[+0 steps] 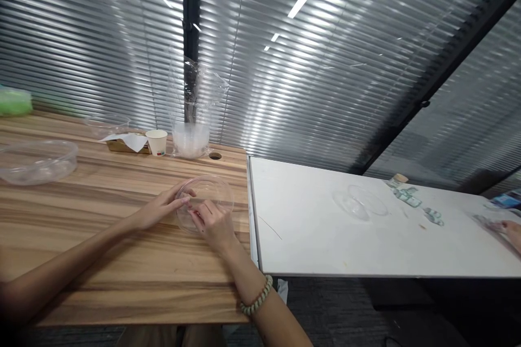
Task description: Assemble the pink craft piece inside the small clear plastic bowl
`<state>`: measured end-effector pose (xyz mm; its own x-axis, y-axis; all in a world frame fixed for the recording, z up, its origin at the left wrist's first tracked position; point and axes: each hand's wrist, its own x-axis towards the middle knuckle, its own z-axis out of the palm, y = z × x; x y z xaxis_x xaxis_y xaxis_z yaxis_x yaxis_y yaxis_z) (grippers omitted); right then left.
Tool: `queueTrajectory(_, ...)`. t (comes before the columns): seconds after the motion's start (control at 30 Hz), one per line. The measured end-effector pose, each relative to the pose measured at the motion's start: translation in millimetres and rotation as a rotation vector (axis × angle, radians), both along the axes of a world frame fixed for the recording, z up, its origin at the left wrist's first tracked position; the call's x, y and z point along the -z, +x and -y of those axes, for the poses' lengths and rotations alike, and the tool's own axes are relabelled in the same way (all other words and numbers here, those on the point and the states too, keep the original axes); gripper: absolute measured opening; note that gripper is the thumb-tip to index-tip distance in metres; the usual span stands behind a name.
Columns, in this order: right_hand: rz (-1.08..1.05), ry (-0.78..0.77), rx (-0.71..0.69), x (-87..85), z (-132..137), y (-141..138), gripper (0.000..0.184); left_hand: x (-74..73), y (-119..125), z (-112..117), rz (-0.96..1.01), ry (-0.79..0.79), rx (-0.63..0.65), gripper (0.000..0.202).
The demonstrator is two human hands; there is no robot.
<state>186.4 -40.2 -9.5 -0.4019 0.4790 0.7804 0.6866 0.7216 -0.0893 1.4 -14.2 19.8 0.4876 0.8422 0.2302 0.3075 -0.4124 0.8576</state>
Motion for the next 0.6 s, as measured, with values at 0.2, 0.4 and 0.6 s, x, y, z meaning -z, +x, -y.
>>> queueTrajectory(0.2, 0.027, -0.024, -0.005, 2.2, -1.1, 0.7, 0.022, 0.7, 0.1, 0.5, 0.006, -0.025, -0.006, 0.059)
queueTrajectory(0.4, 0.051, -0.029, 0.005, 3.2, -1.5, 0.5, 0.023, -0.3, -0.2, 1.4, -0.009, -0.024, -0.002, 0.059)
queueTrajectory(0.6, 0.071, -0.027, 0.008, 2.8, -1.3, 0.8, 0.024, 0.9, -0.5, 1.1, -0.005, 0.016, 0.012, 0.056)
